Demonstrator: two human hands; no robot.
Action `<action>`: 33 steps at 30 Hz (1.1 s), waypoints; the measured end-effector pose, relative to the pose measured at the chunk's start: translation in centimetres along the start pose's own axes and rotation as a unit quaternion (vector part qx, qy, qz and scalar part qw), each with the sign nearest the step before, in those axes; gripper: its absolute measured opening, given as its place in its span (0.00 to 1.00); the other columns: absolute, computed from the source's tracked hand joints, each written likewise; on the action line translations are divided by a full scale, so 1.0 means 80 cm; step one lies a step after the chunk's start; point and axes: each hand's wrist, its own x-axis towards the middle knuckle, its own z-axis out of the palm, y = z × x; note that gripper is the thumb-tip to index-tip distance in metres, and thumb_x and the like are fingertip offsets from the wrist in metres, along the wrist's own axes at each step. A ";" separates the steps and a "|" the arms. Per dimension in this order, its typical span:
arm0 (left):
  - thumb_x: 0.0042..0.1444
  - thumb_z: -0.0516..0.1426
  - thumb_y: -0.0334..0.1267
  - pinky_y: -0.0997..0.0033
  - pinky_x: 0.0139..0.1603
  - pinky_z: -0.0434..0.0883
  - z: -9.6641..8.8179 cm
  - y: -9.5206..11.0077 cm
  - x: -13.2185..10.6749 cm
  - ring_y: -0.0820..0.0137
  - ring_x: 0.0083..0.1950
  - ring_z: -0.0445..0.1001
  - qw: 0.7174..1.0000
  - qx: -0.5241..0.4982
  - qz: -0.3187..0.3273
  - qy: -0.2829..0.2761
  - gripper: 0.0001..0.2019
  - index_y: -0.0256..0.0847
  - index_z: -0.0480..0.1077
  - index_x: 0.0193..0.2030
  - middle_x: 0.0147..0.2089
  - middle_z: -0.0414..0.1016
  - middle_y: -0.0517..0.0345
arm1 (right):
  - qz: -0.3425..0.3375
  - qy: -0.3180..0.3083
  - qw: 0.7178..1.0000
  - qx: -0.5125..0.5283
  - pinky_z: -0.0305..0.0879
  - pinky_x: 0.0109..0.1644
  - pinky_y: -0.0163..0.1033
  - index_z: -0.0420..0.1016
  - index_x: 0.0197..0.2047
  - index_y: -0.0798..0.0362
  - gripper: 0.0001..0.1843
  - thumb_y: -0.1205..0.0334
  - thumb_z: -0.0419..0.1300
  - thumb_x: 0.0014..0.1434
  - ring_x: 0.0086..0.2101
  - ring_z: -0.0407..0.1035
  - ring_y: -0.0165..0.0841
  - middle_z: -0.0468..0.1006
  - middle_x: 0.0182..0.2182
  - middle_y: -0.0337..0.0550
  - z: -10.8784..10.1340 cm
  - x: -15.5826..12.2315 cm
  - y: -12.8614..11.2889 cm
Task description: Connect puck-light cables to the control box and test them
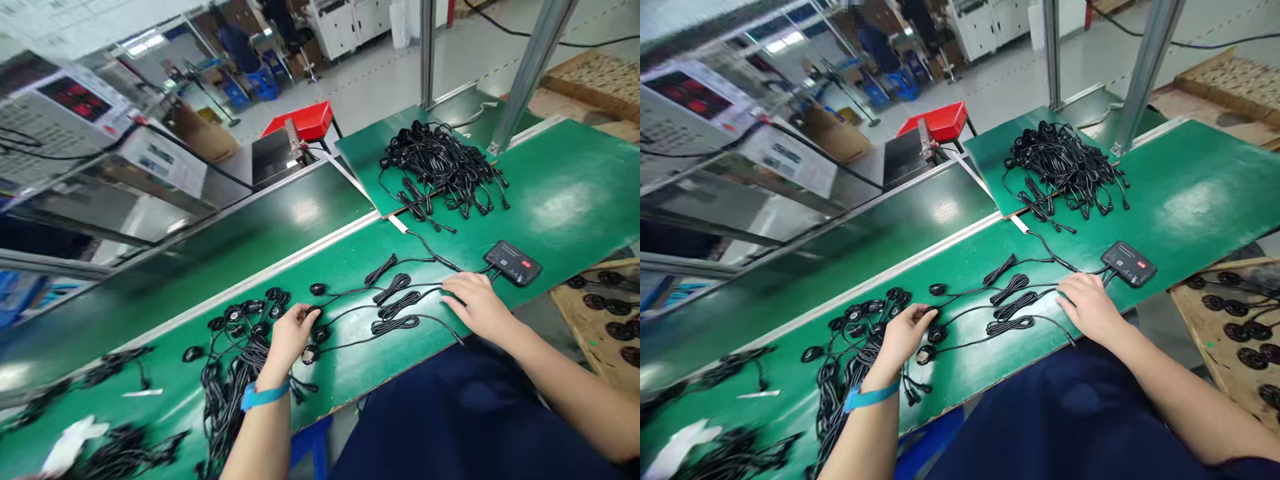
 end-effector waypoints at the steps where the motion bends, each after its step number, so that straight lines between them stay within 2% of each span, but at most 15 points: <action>1: 0.48 0.53 0.66 0.59 0.43 0.70 -0.005 -0.002 0.004 0.56 0.39 0.76 1.000 0.022 -0.011 -0.013 0.28 0.41 0.72 0.39 0.35 0.79 0.49 | -0.007 -0.005 1.000 -0.001 0.63 0.58 0.55 0.78 0.53 0.53 0.12 0.58 0.58 0.73 0.54 0.71 0.44 0.81 0.51 0.49 0.002 0.002 0.000; 3: 0.48 0.53 0.66 0.58 0.42 0.70 -0.013 -0.004 0.012 0.55 0.38 0.76 0.998 0.056 -0.025 -0.030 0.27 0.42 0.72 0.36 0.34 0.79 0.49 | -0.017 -0.006 1.000 -0.001 0.64 0.59 0.55 0.79 0.52 0.53 0.12 0.58 0.58 0.73 0.54 0.72 0.44 0.81 0.52 0.49 0.004 0.005 0.000; 6: 0.48 0.53 0.65 0.57 0.43 0.71 -0.021 -0.003 0.018 0.54 0.39 0.77 0.996 0.077 -0.031 -0.040 0.28 0.40 0.74 0.38 0.35 0.79 0.47 | -0.027 0.008 1.000 0.002 0.65 0.61 0.56 0.80 0.51 0.52 0.11 0.59 0.58 0.73 0.56 0.72 0.45 0.80 0.55 0.49 0.002 0.005 -0.001; 9: 0.50 0.54 0.66 0.56 0.50 0.73 -0.017 0.010 0.024 0.53 0.46 0.78 0.998 0.062 -0.004 0.008 0.35 0.36 0.74 0.50 0.45 0.80 0.42 | -0.012 0.037 0.999 0.007 0.66 0.61 0.57 0.80 0.50 0.51 0.10 0.60 0.58 0.72 0.57 0.71 0.46 0.79 0.57 0.49 -0.003 0.000 0.001; 12: 0.53 0.54 0.67 0.54 0.54 0.73 -0.005 0.031 0.039 0.53 0.48 0.77 0.997 0.063 0.038 0.036 0.40 0.35 0.72 0.60 0.50 0.79 0.41 | 0.016 0.060 0.998 0.011 0.71 0.58 0.53 0.79 0.50 0.52 0.10 0.61 0.57 0.72 0.52 0.74 0.43 0.81 0.53 0.48 -0.009 -0.007 0.006; 15: 0.55 0.56 0.59 0.55 0.55 0.73 0.005 0.043 0.063 0.54 0.46 0.78 0.994 0.093 0.057 -0.012 0.31 0.38 0.74 0.57 0.46 0.80 0.44 | 0.061 0.048 0.997 -0.004 0.74 0.55 0.46 0.79 0.51 0.52 0.11 0.62 0.56 0.71 0.49 0.76 0.40 0.81 0.50 0.48 -0.015 -0.014 0.014; 18: 0.56 0.57 0.51 0.56 0.52 0.74 0.007 0.038 0.084 0.55 0.44 0.78 0.991 0.116 0.046 -0.041 0.20 0.40 0.76 0.49 0.42 0.81 0.47 | 0.120 -0.010 0.992 -0.042 0.75 0.51 0.44 0.79 0.52 0.53 0.13 0.64 0.57 0.69 0.46 0.77 0.40 0.79 0.50 0.48 -0.024 -0.022 0.023; 20: 0.58 0.58 0.50 0.55 0.51 0.75 0.005 0.030 0.092 0.53 0.45 0.78 0.991 0.133 0.029 -0.004 0.20 0.39 0.76 0.50 0.42 0.80 0.45 | 0.149 -0.046 0.986 -0.057 0.74 0.49 0.43 0.79 0.52 0.52 0.13 0.65 0.57 0.68 0.45 0.77 0.40 0.78 0.51 0.48 -0.031 -0.028 0.031; 23: 0.61 0.56 0.52 0.46 0.56 0.73 0.009 0.036 0.082 0.45 0.56 0.75 0.975 0.174 0.053 0.130 0.25 0.33 0.73 0.57 0.50 0.77 0.36 | 0.169 -0.081 0.981 -0.042 0.74 0.52 0.43 0.79 0.52 0.52 0.13 0.65 0.57 0.67 0.46 0.76 0.40 0.78 0.51 0.47 -0.041 -0.032 0.044; 25: 0.65 0.56 0.52 0.43 0.59 0.72 0.021 0.060 0.054 0.44 0.59 0.73 0.952 0.164 0.142 0.215 0.25 0.32 0.71 0.58 0.53 0.75 0.34 | 0.172 -0.094 0.980 -0.023 0.73 0.54 0.44 0.79 0.52 0.53 0.12 0.65 0.58 0.67 0.47 0.76 0.40 0.78 0.50 0.47 -0.045 -0.030 0.051; 26: 0.66 0.56 0.50 0.45 0.59 0.71 0.030 0.077 0.033 0.46 0.58 0.73 0.938 0.143 0.209 0.236 0.23 0.32 0.71 0.57 0.53 0.75 0.35 | 0.172 -0.098 0.980 -0.017 0.73 0.55 0.44 0.79 0.51 0.53 0.12 0.64 0.59 0.67 0.47 0.76 0.40 0.78 0.49 0.47 -0.046 -0.029 0.054; 28: 0.70 0.55 0.44 0.53 0.58 0.72 0.056 0.118 -0.019 0.54 0.54 0.75 0.898 0.073 0.379 0.212 0.14 0.36 0.71 0.54 0.50 0.77 0.42 | 0.170 -0.103 0.980 -0.011 0.72 0.56 0.45 0.79 0.50 0.53 0.11 0.64 0.60 0.65 0.47 0.76 0.41 0.79 0.48 0.47 -0.044 -0.025 0.059; 30: 0.71 0.54 0.40 0.58 0.58 0.72 0.090 0.160 -0.070 0.60 0.55 0.74 0.841 0.026 0.537 0.064 0.12 0.39 0.70 0.57 0.53 0.76 0.44 | 0.165 -0.099 0.981 -0.008 0.72 0.53 0.44 0.79 0.48 0.52 0.10 0.63 0.60 0.65 0.45 0.77 0.40 0.79 0.46 0.46 -0.038 -0.024 0.062; 31: 0.72 0.54 0.42 0.59 0.57 0.72 0.110 0.178 -0.090 0.61 0.54 0.74 0.813 0.021 0.582 -0.006 0.13 0.39 0.70 0.56 0.53 0.76 0.44 | 0.160 -0.091 0.983 -0.007 0.72 0.52 0.44 0.79 0.47 0.52 0.09 0.62 0.60 0.65 0.43 0.77 0.39 0.80 0.45 0.45 -0.034 -0.024 0.064; 33: 0.72 0.53 0.47 0.58 0.54 0.71 0.149 0.205 -0.113 0.60 0.54 0.72 0.771 0.045 0.628 -0.090 0.15 0.39 0.72 0.54 0.53 0.74 0.43 | 0.149 -0.065 0.987 -0.005 0.72 0.48 0.43 0.78 0.46 0.52 0.10 0.58 0.60 0.65 0.40 0.77 0.38 0.80 0.43 0.45 -0.025 -0.026 0.070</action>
